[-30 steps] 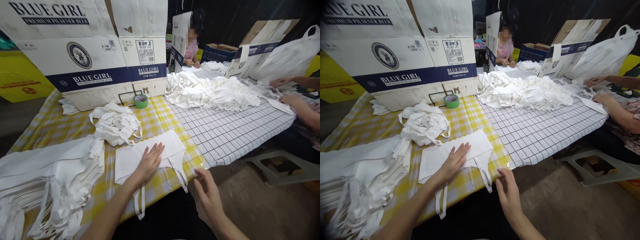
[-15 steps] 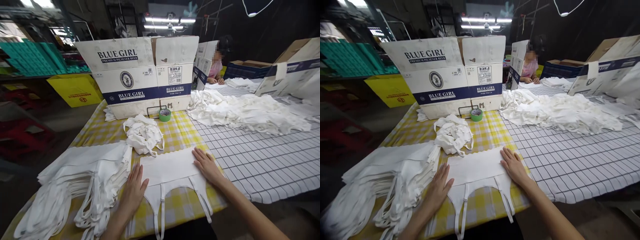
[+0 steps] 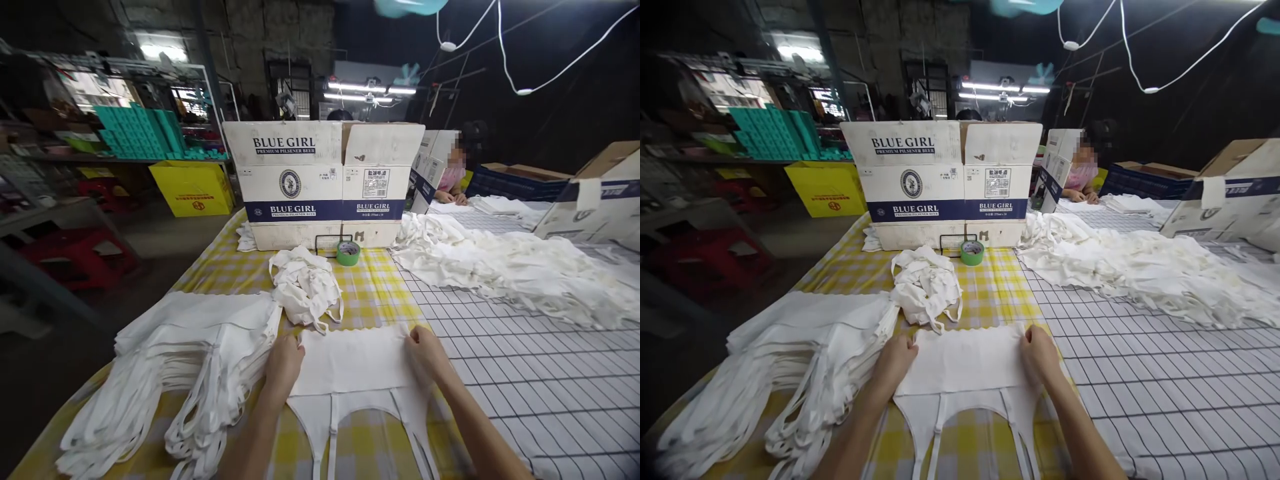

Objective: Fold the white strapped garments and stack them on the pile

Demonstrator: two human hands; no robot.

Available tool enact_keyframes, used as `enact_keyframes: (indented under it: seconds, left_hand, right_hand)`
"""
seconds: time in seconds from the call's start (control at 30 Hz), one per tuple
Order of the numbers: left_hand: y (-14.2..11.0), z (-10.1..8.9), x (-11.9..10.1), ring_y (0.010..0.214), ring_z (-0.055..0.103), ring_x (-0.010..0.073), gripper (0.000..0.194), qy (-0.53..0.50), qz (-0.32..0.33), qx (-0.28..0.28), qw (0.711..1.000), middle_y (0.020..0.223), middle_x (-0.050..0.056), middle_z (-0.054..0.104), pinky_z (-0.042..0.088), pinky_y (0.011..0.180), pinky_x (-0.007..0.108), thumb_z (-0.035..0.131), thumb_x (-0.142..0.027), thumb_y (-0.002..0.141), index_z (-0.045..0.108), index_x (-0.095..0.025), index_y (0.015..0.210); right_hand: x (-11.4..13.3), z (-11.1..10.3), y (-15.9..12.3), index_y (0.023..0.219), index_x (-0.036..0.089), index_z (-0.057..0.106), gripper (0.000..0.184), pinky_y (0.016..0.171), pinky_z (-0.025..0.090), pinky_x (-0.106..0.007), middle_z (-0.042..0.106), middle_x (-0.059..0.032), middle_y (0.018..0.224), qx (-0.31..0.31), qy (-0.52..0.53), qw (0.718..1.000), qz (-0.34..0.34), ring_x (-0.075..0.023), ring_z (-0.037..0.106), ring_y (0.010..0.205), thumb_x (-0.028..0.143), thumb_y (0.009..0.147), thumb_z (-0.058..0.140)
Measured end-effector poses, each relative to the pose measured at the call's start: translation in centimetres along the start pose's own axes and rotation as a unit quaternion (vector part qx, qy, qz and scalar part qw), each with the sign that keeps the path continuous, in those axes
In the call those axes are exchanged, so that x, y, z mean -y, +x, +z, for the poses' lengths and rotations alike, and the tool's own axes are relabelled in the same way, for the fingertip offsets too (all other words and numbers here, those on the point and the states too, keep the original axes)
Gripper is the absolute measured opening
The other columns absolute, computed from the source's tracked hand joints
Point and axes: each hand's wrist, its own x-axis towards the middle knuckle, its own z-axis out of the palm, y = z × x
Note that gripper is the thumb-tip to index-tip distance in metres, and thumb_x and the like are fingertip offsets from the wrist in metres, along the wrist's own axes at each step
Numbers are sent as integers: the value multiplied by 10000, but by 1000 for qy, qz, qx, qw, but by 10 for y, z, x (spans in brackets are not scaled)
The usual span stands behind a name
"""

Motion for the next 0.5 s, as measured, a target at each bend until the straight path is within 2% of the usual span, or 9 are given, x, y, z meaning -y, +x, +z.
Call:
enact_keyframes:
  seconds: [0.07,0.13,0.2,0.27,0.3,0.37,0.43,0.47,0.5]
  left_hand:
    - [-6,0,-4,657,572,193,98,-28,-36,-29,999,661,41,581,416,612,298,466,-155,720,493,-196,635]
    - [-14,-1,-10,618,536,152,86,-100,-41,-53,993,627,-8,539,400,591,257,459,-134,709,465,-203,658]
    - [-24,-7,-15,573,506,123,85,-198,-38,-66,977,586,-40,500,387,558,223,447,-132,720,450,-204,677]
    - [-37,-20,-17,574,522,116,34,-315,-35,-63,946,595,-46,526,406,558,208,457,-174,755,472,-204,762]
    - [-44,-29,-17,594,546,122,63,-376,-34,-54,924,623,-37,561,429,576,212,471,-212,772,489,-200,832]
    - [-61,-55,-13,680,598,148,226,-486,-24,-12,873,738,6,639,475,652,241,516,-301,786,511,-184,980]
    - [-81,-86,-4,779,620,180,322,-558,-19,32,829,871,51,672,492,727,268,566,-361,769,556,-165,1025]
    - [-91,-103,3,791,625,193,338,-578,-33,37,814,883,60,679,499,726,271,599,-383,747,590,-156,997]
    - [-101,-120,11,796,628,203,354,-592,-59,30,803,880,64,685,507,717,274,626,-398,725,614,-152,979]
  right_hand:
    - [2,-3,-3,650,210,453,121,503,368,-266,553,-12,629,6,55,998,3,-164,519,576,284,745,446]
    - [4,-10,-7,751,202,502,115,489,391,-263,537,-1,626,31,170,985,14,-159,522,557,315,730,500]
    - [7,-20,-13,956,194,536,276,507,432,-272,553,-10,686,59,293,954,8,-168,548,587,336,721,555]
    - [10,-35,-21,1117,219,518,403,564,474,-296,590,-46,813,83,359,929,-25,-193,585,681,355,742,569]
    - [12,-44,-25,1112,233,545,385,596,488,-307,602,-66,882,94,369,924,-47,-211,595,744,361,750,571]
    - [19,-62,-33,949,234,650,245,669,500,-326,613,-91,987,127,358,920,-101,-260,585,899,366,758,573]
    - [32,-78,-42,800,218,699,197,729,496,-338,623,-100,1034,158,335,917,-149,-300,538,1022,367,760,578]
    - [41,-85,-47,824,219,710,206,743,494,-340,628,-102,1040,171,330,914,-164,-306,525,1046,368,762,583]
    - [51,-90,-53,927,229,703,244,733,498,-336,636,-101,1024,182,327,911,-171,-297,538,1025,371,767,587]
